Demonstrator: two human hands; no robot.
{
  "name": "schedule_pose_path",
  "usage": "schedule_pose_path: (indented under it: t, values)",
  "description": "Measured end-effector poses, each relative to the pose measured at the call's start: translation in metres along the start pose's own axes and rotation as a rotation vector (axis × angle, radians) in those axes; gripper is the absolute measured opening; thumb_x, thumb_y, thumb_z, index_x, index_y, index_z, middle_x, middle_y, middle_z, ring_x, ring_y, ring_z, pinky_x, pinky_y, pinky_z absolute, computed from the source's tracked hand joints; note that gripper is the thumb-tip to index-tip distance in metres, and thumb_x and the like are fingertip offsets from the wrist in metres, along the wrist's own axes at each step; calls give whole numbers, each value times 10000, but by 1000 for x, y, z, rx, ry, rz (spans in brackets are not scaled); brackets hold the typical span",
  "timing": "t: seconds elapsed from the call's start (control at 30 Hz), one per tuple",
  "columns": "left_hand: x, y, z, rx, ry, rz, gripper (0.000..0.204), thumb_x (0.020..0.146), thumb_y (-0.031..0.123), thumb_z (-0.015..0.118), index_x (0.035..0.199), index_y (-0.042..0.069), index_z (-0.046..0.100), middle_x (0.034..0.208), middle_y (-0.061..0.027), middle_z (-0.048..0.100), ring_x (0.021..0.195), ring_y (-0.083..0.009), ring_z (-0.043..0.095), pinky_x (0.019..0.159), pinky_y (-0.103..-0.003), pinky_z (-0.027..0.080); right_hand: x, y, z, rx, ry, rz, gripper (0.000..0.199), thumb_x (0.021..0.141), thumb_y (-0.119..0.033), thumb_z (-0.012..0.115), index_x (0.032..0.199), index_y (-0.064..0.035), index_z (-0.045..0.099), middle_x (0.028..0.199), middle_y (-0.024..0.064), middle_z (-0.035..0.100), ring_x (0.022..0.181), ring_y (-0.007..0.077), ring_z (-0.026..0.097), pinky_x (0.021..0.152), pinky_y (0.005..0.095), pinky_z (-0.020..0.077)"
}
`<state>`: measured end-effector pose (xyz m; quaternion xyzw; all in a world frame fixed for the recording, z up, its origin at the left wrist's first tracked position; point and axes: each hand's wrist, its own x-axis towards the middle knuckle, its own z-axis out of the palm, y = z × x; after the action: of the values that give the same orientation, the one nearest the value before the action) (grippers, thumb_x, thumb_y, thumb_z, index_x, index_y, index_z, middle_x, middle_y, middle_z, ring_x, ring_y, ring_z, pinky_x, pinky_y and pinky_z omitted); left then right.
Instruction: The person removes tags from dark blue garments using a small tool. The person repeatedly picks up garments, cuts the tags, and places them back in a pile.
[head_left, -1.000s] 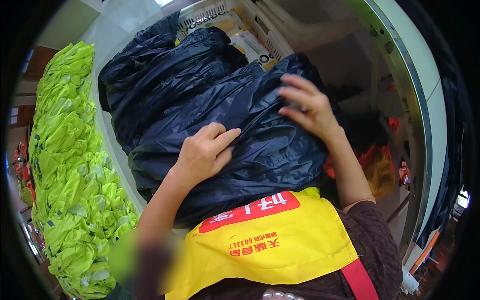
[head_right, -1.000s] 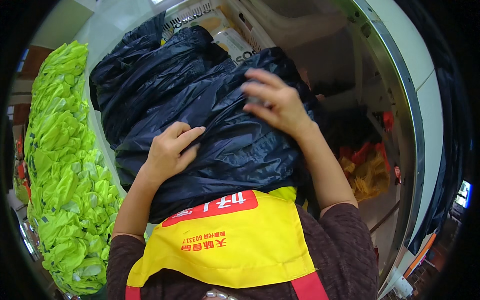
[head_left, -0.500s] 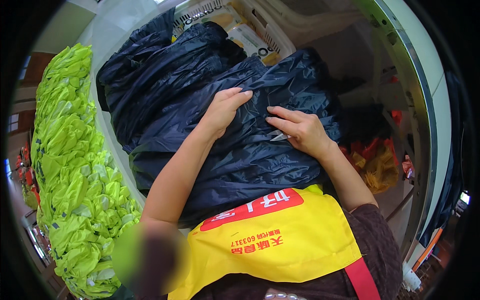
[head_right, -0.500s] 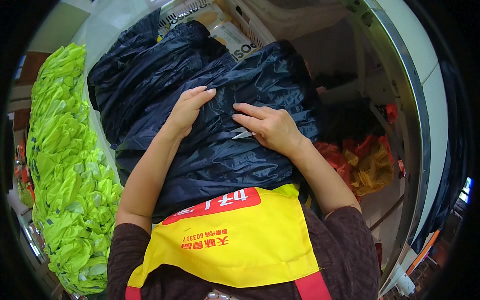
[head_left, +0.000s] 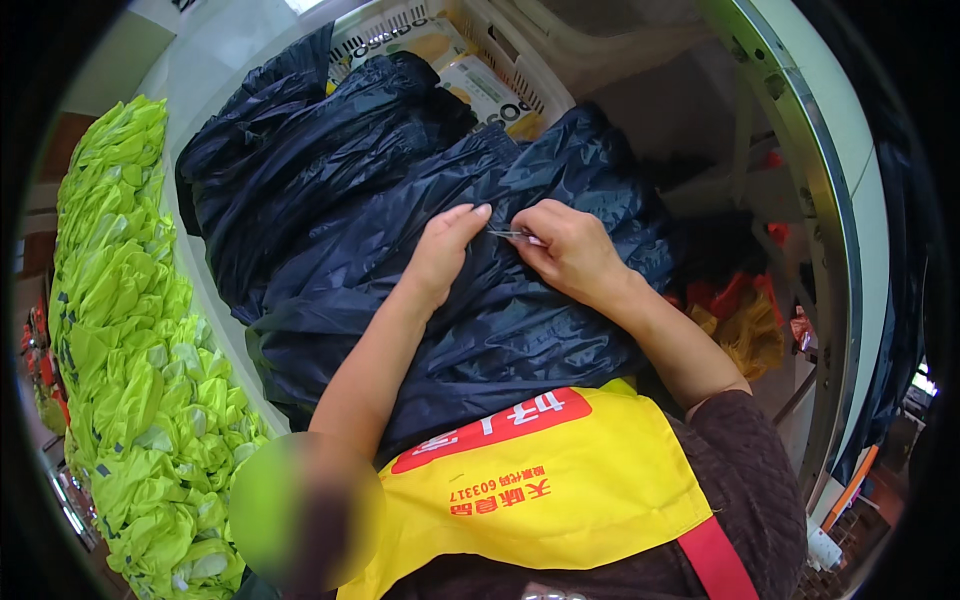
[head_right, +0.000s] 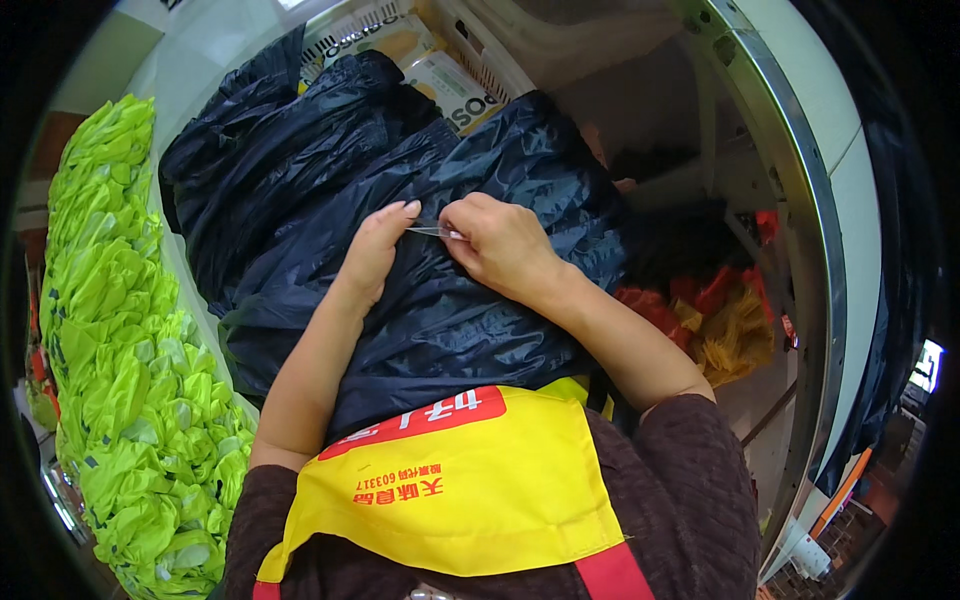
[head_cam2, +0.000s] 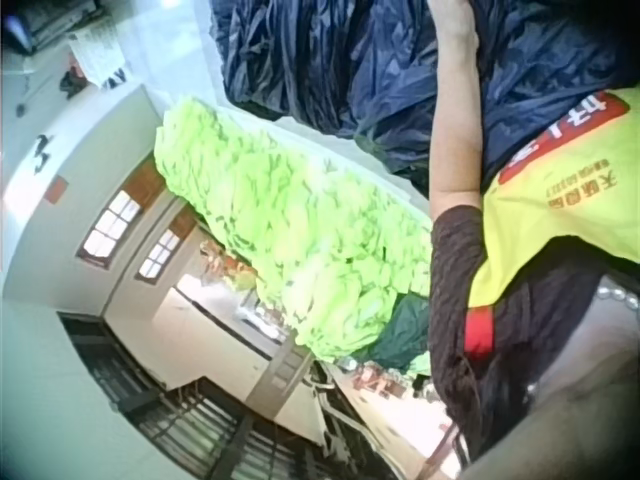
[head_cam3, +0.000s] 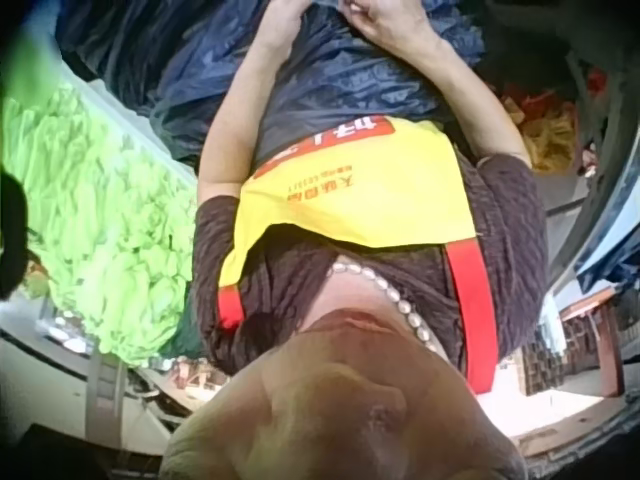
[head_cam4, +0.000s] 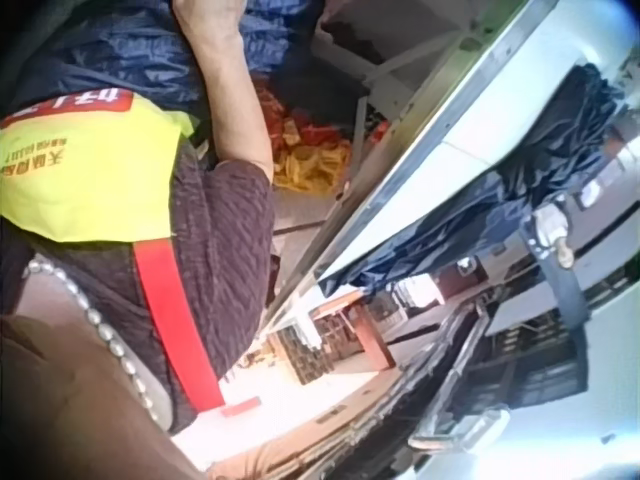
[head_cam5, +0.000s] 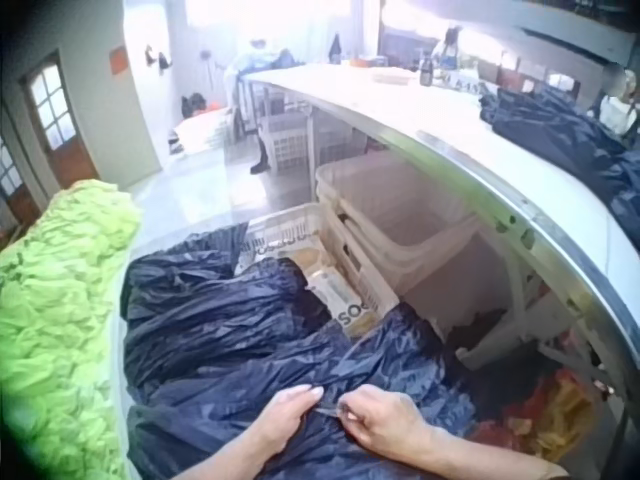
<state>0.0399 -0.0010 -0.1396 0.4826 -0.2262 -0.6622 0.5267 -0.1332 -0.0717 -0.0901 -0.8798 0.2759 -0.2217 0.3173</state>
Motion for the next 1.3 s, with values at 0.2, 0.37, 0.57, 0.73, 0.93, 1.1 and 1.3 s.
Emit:
schedule_pose_path:
  t: [0.2, 0.37, 0.57, 0.73, 0.93, 1.1, 1.3]
  values:
    - [-2, -8, 9, 26, -17, 106, 180, 919, 171, 511, 850, 29, 598, 782, 80, 515, 704, -9, 428, 632, -176, 358, 35, 96, -57, -224, 409, 270, 370, 770, -248, 687, 1024, -3, 575, 902, 150, 615, 759, 237, 607, 713, 310, 492]
    - [-19, 44, -8, 1329, 149, 543, 545, 781, 394, 652, 1151, 16, 519, 1121, -185, 560, 1064, -341, 511, 878, -408, 401, 29, 162, -63, -230, -156, 678, 329, 724, -224, 706, 960, -16, 611, 899, 150, 634, 841, 235, 608, 731, 333, 469]
    - [-29, 27, -142, 1422, 68, -289, 931, 679, 776, 483, 1130, -34, 567, 1072, -249, 600, 1018, -374, 574, 938, -422, 397, 110, 54, -82, -652, -18, 291, 228, 823, -184, 582, 1007, -53, 611, 978, 183, 621, 920, 358, 590, 762, 409, 474]
    - [-28, -29, -121, 963, -55, -192, 655, 823, 577, 519, 927, -60, 631, 908, -264, 627, 872, -388, 610, 751, -402, 467, 176, -24, 26, -85, -328, -63, 208, 866, -157, 538, 1029, -51, 612, 881, 169, 632, 802, 299, 608, 711, 368, 485]
    - [6, -49, -12, 529, -84, -76, 309, 863, 212, 415, 951, -11, 609, 1045, -244, 607, 968, -337, 586, 877, -396, 395, 168, -17, 121, 97, -701, -107, 225, 890, -162, 497, 1028, 1, 568, 790, 142, 628, 691, 197, 611, 635, 320, 494]
    - [1, -18, -31, 961, -284, -9, 337, 889, 274, 427, 999, 0, 592, 983, -233, 610, 930, -327, 593, 803, -364, 440, 80, 87, 162, -41, -593, 345, 205, 871, -205, 500, 920, -21, 576, 855, 244, 613, 832, 426, 579, 719, 444, 471]
    - [-3, 33, -179, 1634, -182, -367, 405, 923, 372, 358, 994, 97, 646, 1084, -135, 619, 1046, -317, 560, 882, -412, 445, 85, 54, 135, 353, -598, 728, 197, 908, -178, 454, 936, 3, 526, 740, 121, 593, 629, 185, 630, 551, 315, 500]
